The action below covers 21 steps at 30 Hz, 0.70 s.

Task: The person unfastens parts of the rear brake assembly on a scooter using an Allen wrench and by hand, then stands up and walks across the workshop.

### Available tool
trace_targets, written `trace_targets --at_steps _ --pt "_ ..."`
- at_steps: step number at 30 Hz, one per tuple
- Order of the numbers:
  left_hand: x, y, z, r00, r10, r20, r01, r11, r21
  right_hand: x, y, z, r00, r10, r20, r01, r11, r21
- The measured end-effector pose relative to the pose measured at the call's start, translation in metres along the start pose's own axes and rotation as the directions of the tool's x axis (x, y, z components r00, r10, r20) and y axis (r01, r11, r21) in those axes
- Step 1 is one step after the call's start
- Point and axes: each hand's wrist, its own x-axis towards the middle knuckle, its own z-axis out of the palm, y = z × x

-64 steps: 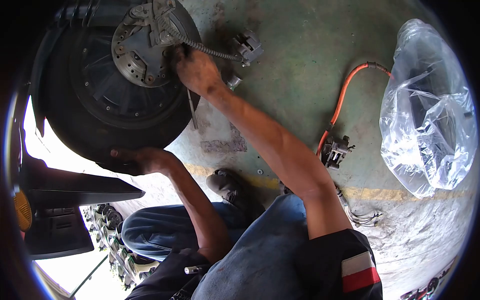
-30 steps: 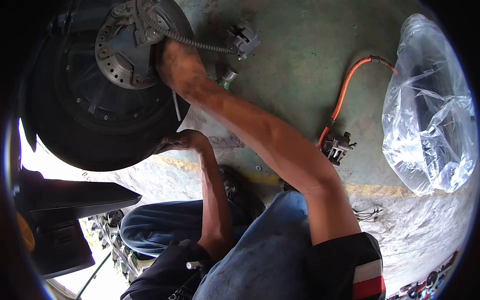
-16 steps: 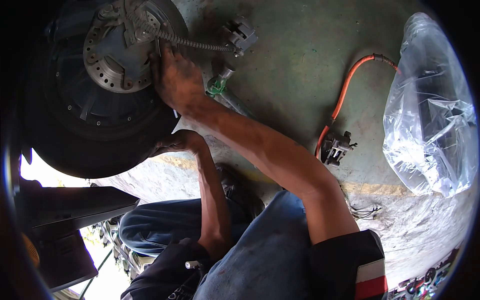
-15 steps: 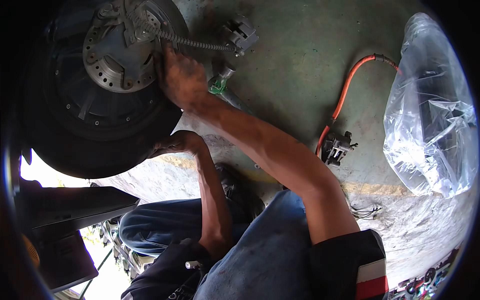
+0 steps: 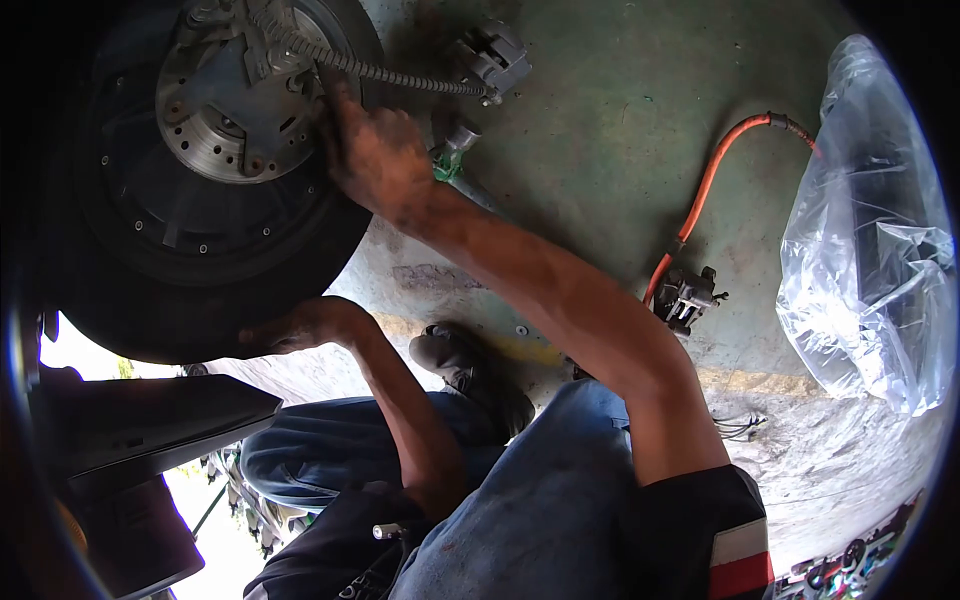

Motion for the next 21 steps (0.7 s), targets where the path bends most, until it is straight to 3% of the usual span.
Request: trace_targets --at_steps 1,3,4,5,6,7,8,9,10,11,12,13,14,15,16,17,18,19,20,21 --pt "0.003 0.006 -0.002 1.000 0.022 -0.002 -0.022 0.999 0.039 -0.001 0.000 0.000 1.000 0.003 0.004 -0.003 1.000 0.005" --pt "0.006 0.023 -0.001 0.999 -0.020 -0.041 0.010 0.971 -0.240 0.004 0.004 -0.003 0.992 0.040 0.123 -0.043 0.999 0.015" --pt "0.012 0.006 -0.003 0.999 -0.011 -0.040 0.001 0.970 -0.243 0.007 0.015 0.005 0.992 0.041 0.117 -0.044 0.999 0.022" --pt "0.022 -0.025 -0.007 0.897 0.435 -0.075 -0.413 0.887 0.205 0.012 0.035 0.020 0.981 -0.187 -0.052 0.186 0.982 -0.022" --pt "0.027 -0.023 -0.010 0.837 0.547 -0.014 -0.503 0.780 0.373 0.018 0.051 0.031 0.892 -0.405 -0.202 0.392 0.914 -0.102" --pt "0.032 -0.021 -0.014 0.758 0.650 0.048 -0.571 0.627 0.530 0.026 0.062 0.030 0.891 -0.405 -0.204 0.393 0.914 -0.100" --pt "0.036 -0.018 -0.017 0.666 0.738 0.108 -0.606 0.451 0.655 0.036 0.076 0.024 0.833 -0.530 -0.159 0.492 0.841 -0.226" --pt "0.046 -0.013 -0.023 0.682 0.715 0.152 -0.634 0.475 0.610 0.047 0.086 0.025 0.765 -0.636 -0.100 0.575 0.745 -0.338" --pt "0.043 0.036 -0.022 0.904 0.411 0.121 -0.428 0.868 0.253 0.061 0.097 0.032 0.767 -0.634 -0.103 0.572 0.747 -0.338" --pt "0.040 0.084 -0.022 0.996 0.047 0.073 -0.036 0.989 -0.142 0.078 0.109 0.037 0.738 -0.670 -0.081 0.620 0.721 -0.308" --pt "0.046 0.095 -0.021 0.976 0.201 0.083 -0.193 0.977 -0.087 0.085 0.114 0.041 0.705 -0.707 -0.059 0.669 0.691 -0.275" --pt "0.060 0.101 -0.020 0.963 0.248 0.108 -0.239 0.967 -0.094 0.085 0.100 0.036 0.703 -0.709 -0.054 0.673 0.688 -0.272" --pt "0.075 0.107 -0.019 0.946 0.296 0.134 -0.283 0.953 -0.103 0.087 0.086 0.030 0.813 -0.560 -0.158 0.476 0.796 -0.374" --pt "0.091 0.115 -0.016 0.955 0.241 0.175 -0.211 0.962 -0.174 0.093 0.069 0.018 0.875 -0.395 -0.278 0.245 0.859 -0.449" --pt "0.096 0.132 -0.014 0.955 0.241 0.173 -0.210 0.961 -0.177 0.110 0.056 0.010 0.874 -0.398 -0.280 0.246 0.858 -0.450" --pt "0.102 0.145 -0.013 0.923 0.287 0.255 -0.249 0.953 -0.173 0.132 0.043 0.005 0.989 -0.094 -0.116 0.048 0.937 -0.347" --pt "0.107 0.159 -0.012 0.883 0.331 0.334 -0.286 0.942 -0.176 0.151 0.042 0.010 0.974 0.212 0.081 -0.181 0.942 -0.282" --pt "0.111 0.170 -0.010 0.851 0.371 0.372 -0.326 0.928 -0.179 0.152 0.045 0.022 0.973 0.219 0.078 -0.189 0.941 -0.281" --pt "0.115 0.175 -0.007 0.832 0.397 0.387 -0.353 0.918 -0.184 0.152 0.064 0.044 0.995 0.024 -0.101 -0.054 0.949 -0.311" --pt "0.118 0.178 -0.006 0.829 0.408 0.383 -0.363 0.913 -0.187 0.146 0.060 0.040 0.947 -0.185 -0.264 0.079 0.927 -0.368"
